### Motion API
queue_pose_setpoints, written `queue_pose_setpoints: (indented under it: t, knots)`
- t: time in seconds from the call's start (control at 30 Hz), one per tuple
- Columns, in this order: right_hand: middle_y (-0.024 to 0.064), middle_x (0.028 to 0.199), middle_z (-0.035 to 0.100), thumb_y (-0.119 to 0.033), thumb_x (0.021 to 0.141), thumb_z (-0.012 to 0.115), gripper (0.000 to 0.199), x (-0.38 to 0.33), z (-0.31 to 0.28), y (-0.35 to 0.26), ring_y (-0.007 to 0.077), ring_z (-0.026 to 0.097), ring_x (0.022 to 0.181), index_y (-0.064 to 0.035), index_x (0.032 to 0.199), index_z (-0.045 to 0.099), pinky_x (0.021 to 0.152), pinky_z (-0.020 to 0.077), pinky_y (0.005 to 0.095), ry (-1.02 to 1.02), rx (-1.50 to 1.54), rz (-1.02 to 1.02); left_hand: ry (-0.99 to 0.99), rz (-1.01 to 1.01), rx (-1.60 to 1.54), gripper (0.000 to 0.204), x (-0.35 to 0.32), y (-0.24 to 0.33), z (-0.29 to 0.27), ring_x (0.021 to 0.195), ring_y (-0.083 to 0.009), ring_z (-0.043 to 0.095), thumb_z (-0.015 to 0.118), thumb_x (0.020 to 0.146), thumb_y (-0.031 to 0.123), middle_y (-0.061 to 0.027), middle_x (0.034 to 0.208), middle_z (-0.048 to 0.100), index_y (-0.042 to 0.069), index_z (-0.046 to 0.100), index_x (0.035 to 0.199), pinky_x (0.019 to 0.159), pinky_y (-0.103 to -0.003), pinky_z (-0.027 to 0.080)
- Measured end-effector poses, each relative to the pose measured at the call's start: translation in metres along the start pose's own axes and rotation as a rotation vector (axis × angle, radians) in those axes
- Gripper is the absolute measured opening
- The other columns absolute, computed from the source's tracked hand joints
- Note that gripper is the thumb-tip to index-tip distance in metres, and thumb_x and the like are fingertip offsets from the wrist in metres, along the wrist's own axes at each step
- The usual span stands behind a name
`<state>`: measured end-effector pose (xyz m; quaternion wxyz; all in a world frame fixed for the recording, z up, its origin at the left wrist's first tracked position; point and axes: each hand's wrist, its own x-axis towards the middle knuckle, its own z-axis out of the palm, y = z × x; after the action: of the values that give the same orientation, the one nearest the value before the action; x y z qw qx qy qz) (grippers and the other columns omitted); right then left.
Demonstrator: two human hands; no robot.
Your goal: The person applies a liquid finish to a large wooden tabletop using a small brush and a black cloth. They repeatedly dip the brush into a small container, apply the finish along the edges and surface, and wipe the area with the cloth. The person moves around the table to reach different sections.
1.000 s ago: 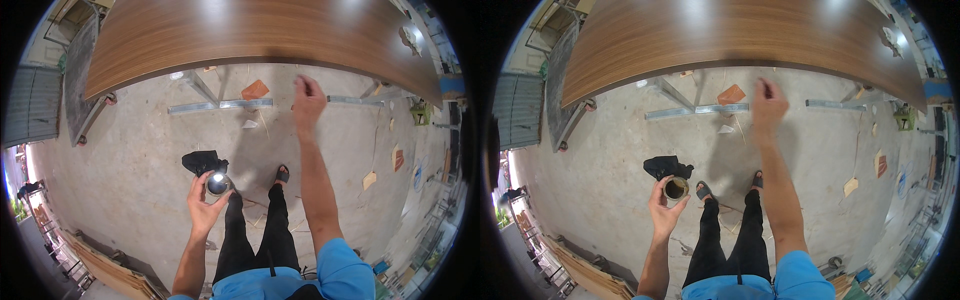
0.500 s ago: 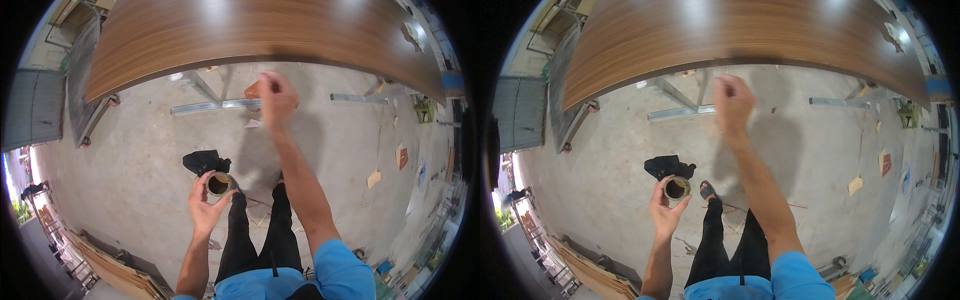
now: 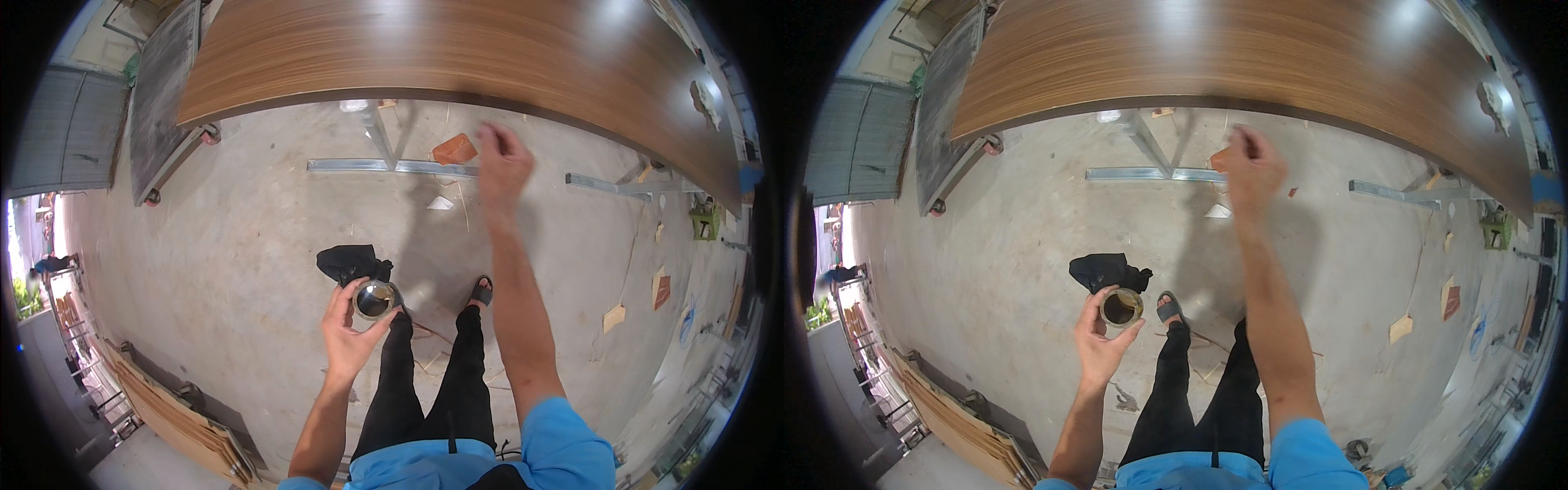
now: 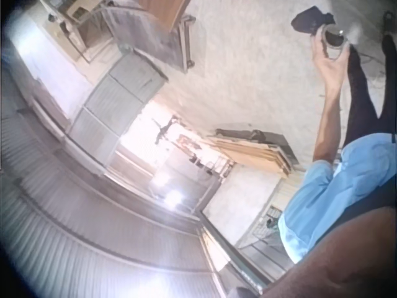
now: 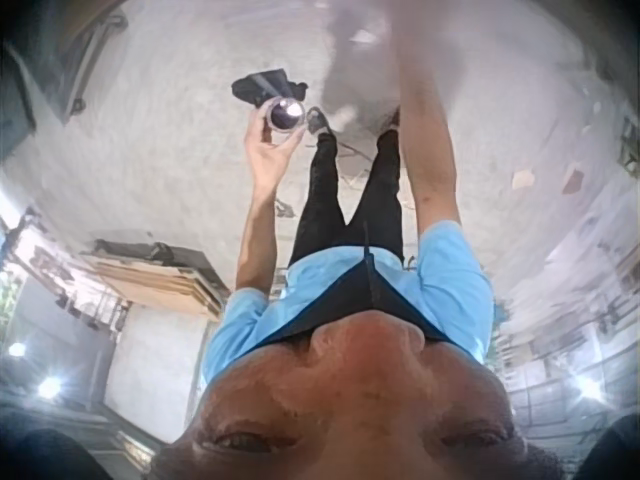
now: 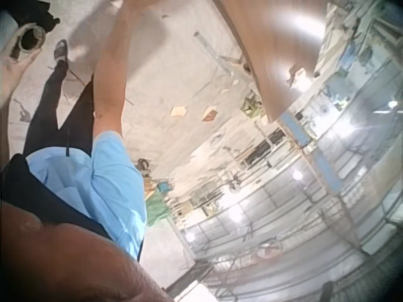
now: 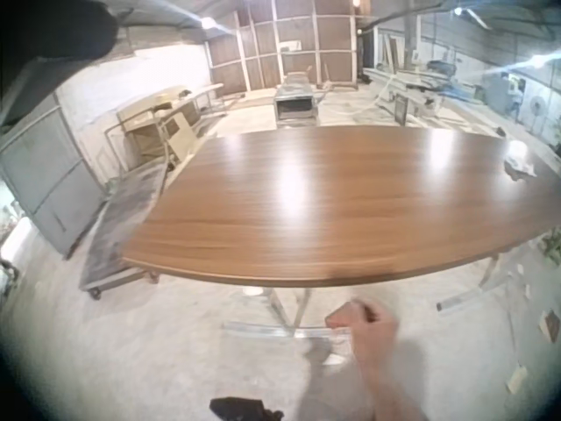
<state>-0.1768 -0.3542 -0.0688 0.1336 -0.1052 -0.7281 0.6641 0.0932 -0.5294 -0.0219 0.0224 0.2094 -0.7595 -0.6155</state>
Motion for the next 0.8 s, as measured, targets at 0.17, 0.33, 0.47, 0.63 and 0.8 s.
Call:
queue_pose_setpoints:
  t: [0.17,0.33,0.47,0.63,0.8]
  knots:
    - [0.0026,0.081,0.073,-0.011,0.098,0.071,0.016,-0.008,0.015,0.013,0.0075,0.063,0.072,0.001,0.105,0.078,0.066,0.0505,0.0245,-0.025,-0.035,-0.062,0.001,0.023,-0.031,0.069,0.003,-0.007,-0.016,0.122,-0.0197,0.063,0.087,0.075,-0.01,-0.0118,0.131,0.062,-0.006,0.059,0.138,0.107,-0.033,0.051]
    - [0.0031,0.076,0.072,-0.012,0.097,0.071,0.016,-0.025,0.046,0.006,0.0077,0.063,0.07,0.0009,0.103,0.078,0.066,0.0504,0.025,-0.01,0.031,-0.022,0.008,-0.01,-0.015,0.069,0.004,-0.012,-0.03,0.122,-0.0197,0.063,0.086,0.075,-0.01,-0.0115,0.132,0.062,-0.005,0.058,0.138,0.106,-0.033,0.051]
    - [0.0031,0.075,0.071,-0.012,0.095,0.072,0.014,-0.021,0.035,-0.004,0.0081,0.063,0.067,0.0017,0.098,0.077,0.065,0.0499,0.0263,0.105,0.153,0.002,0.0,0.016,-0.022,0.069,0.007,-0.016,-0.043,0.121,-0.0193,0.063,0.086,0.075,-0.011,-0.0106,0.131,0.062,-0.005,0.058,0.138,0.106,-0.033,0.051]
    - [0.004,0.074,0.071,-0.009,0.095,0.072,0.012,-0.039,0.096,0.001,0.0098,0.066,0.069,0.0025,0.095,0.077,0.064,0.0515,0.0283,-0.038,-0.064,-0.147,0.016,0.017,-0.005,0.066,0.011,-0.019,-0.056,0.12,-0.0197,0.065,0.087,0.076,-0.009,-0.01,0.128,0.061,-0.005,0.06,0.136,0.105,-0.032,0.051]
    - [0.0038,0.075,0.071,-0.009,0.095,0.073,0.012,-0.036,0.088,0.005,0.0101,0.068,0.071,0.002,0.098,0.077,0.064,0.0518,0.0289,0.06,-0.036,-0.018,0.031,-0.011,-0.019,0.065,0.01,-0.022,-0.068,0.118,-0.0195,0.066,0.088,0.076,-0.008,-0.0098,0.126,0.06,-0.005,0.061,0.135,0.104,-0.031,0.052]
